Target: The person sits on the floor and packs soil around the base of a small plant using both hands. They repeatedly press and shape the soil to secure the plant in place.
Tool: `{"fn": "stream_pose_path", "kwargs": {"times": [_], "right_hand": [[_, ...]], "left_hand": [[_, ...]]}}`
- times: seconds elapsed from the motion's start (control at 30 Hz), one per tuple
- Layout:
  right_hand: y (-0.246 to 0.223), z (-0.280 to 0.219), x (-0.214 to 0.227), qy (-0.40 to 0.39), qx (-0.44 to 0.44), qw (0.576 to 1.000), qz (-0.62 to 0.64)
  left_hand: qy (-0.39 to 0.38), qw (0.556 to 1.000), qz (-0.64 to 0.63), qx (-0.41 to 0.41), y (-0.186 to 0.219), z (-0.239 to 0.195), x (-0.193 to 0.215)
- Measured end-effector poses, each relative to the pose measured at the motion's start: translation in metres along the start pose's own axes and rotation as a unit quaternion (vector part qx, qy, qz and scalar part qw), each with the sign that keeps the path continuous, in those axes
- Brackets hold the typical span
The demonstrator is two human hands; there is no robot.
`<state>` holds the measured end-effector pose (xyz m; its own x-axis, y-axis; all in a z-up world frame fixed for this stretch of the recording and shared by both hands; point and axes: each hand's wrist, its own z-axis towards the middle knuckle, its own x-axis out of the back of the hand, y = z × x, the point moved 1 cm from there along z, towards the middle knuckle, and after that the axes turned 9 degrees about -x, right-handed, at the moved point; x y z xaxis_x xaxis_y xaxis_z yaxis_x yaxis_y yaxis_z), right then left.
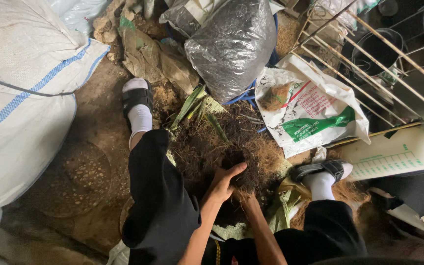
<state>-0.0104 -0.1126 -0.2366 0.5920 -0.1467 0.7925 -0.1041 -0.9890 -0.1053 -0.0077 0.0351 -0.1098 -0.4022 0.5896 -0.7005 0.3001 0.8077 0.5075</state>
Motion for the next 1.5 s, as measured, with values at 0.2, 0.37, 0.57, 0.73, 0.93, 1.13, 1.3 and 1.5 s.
{"fn": "stream_pose_path", "kwargs": {"times": [0.2,0.37,0.57,0.73,0.93,1.13,1.3,1.5], "right_hand": [[-0.006,-0.041,0.143,0.099,0.042,0.942,0.317],[-0.029,-0.132,0.233,0.237,0.094,0.889,0.381],[-0.04,-0.167,0.231,0.305,0.261,0.833,0.381],[-0.035,-0.14,0.212,0.187,0.184,0.792,0.551],[-0.064,-0.138,0.166,0.218,0.19,0.835,0.468],[-0.081,-0.102,0.128,0.164,0.128,0.77,0.603],[-0.067,-0.07,0.106,0.044,0.111,0.662,0.74],[-0.067,-0.056,0.075,-0.132,0.101,0.507,0.846]], "left_hand": [[0.04,0.996,0.041,-0.07,0.005,-0.008,-0.009],[0.091,0.968,0.224,-0.065,0.003,-0.009,-0.012],[0.052,0.971,0.179,-0.151,-0.014,-0.004,-0.009],[0.036,0.977,0.171,-0.122,-0.026,0.008,0.004],[0.177,0.902,0.314,-0.239,-0.035,0.009,0.011],[0.088,0.898,0.269,-0.336,-0.027,-0.004,-0.001],[0.037,0.814,0.38,-0.439,-0.005,-0.023,-0.015],[-0.049,0.714,0.43,-0.55,0.012,-0.016,-0.02]]}}
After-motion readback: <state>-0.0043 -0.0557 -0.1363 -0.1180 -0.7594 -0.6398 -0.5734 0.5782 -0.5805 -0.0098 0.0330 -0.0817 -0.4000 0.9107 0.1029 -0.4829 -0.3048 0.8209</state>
